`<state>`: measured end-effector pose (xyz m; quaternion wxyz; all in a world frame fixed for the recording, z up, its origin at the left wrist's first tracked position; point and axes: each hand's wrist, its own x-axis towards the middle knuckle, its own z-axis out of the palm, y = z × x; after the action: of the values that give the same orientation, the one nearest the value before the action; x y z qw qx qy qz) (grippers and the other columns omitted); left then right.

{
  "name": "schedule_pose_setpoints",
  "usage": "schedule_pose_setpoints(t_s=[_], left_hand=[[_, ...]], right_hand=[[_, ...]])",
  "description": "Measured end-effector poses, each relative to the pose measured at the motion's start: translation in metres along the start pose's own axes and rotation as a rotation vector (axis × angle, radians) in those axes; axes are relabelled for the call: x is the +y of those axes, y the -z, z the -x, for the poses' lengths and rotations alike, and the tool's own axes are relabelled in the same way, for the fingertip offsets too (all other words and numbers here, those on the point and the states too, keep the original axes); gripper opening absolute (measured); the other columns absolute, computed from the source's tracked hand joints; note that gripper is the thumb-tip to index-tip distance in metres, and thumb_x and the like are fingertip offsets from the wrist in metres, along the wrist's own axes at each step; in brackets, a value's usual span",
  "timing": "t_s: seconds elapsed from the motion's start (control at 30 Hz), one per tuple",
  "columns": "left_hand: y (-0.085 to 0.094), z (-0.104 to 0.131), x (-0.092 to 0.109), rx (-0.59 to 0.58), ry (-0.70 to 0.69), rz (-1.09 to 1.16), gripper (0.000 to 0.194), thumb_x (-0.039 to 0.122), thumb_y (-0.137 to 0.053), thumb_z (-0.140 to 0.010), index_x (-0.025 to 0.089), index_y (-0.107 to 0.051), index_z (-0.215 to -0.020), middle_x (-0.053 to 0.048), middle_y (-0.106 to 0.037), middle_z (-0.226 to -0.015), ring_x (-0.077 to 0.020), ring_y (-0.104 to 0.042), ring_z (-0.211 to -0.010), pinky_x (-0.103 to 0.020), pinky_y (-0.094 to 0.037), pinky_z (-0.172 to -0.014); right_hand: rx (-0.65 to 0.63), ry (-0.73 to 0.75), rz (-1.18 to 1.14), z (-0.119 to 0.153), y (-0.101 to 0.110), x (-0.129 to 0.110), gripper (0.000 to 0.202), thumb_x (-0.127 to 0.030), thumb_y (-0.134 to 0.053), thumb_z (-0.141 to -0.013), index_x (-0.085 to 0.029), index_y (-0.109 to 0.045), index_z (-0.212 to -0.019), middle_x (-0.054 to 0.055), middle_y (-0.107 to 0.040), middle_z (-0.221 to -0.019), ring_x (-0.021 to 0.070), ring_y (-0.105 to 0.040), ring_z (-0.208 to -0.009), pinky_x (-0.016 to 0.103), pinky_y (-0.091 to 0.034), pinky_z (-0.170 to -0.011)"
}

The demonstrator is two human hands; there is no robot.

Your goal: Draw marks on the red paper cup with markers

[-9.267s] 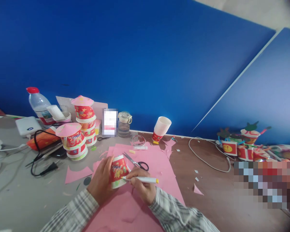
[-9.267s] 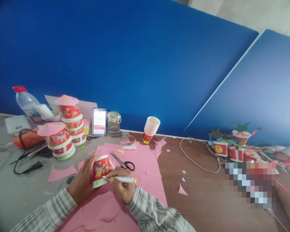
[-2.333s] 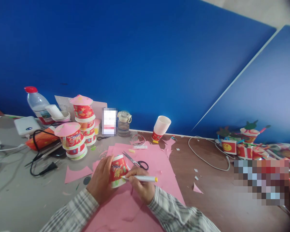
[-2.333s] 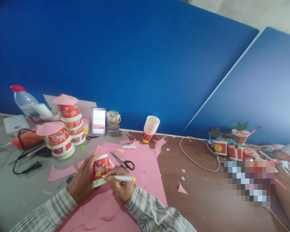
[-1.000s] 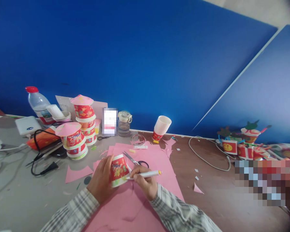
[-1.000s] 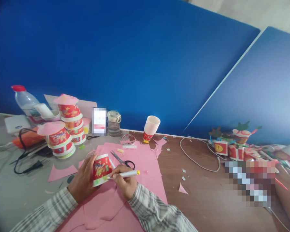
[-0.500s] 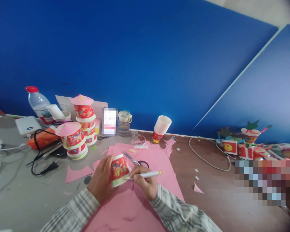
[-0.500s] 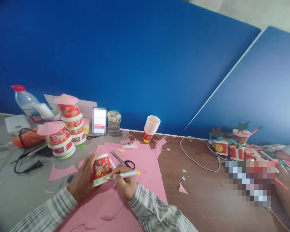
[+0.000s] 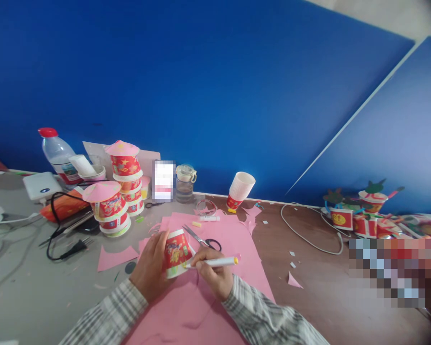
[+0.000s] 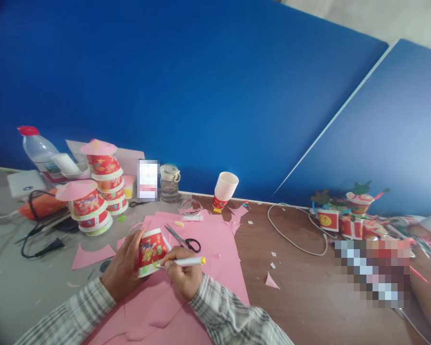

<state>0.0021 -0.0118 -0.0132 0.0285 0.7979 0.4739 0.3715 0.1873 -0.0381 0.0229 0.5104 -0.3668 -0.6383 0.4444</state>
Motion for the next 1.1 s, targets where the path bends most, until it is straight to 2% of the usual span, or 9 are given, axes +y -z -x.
schedule_pose_setpoints(t_s=[0.43,0.8,1.1], left_hand=[[0.0025,-0.0029,0.0032,0.021,-0.019,-0.004,0.089,0.055,-0.059,-0.057,0.017,-0.015,-0.124,-0.01,-0.043,-0.111,-0.0285,-0.043,-0.101,-0.047,-0.042,-0.084],[0.0027,-0.0019,0.0028,0.006,-0.007,0.004,0.089,0.055,-0.058,-0.058,0.015,-0.015,-0.125,-0.012,-0.042,-0.112,-0.0284,-0.041,-0.104,-0.047,-0.041,-0.087],[0.0033,-0.0026,0.0031,0.007,-0.015,0.001,0.088,0.054,-0.058,-0.058,0.016,-0.015,-0.125,-0.011,-0.043,-0.111,-0.0286,-0.042,-0.103,-0.047,-0.041,-0.087]], right_hand=[[0.055,0.021,0.04,-0.0009,-0.0057,-0.0006,0.017,-0.014,-0.054,-0.07,-0.019,-0.071,-0.07,0.002,-0.064,-0.06,0.016,-0.056,-0.052,0.023,-0.044,-0.052],[0.008,0.026,0.054,-0.0002,-0.0039,-0.0021,0.022,-0.011,-0.051,-0.07,-0.02,-0.071,-0.071,0.003,-0.066,-0.062,0.0171,-0.057,-0.055,0.024,-0.045,-0.055],[0.029,0.034,0.018,-0.0004,-0.0041,-0.0022,0.018,-0.018,-0.053,-0.071,-0.02,-0.071,-0.067,0.002,-0.063,-0.059,0.0173,-0.056,-0.054,0.025,-0.044,-0.053]])
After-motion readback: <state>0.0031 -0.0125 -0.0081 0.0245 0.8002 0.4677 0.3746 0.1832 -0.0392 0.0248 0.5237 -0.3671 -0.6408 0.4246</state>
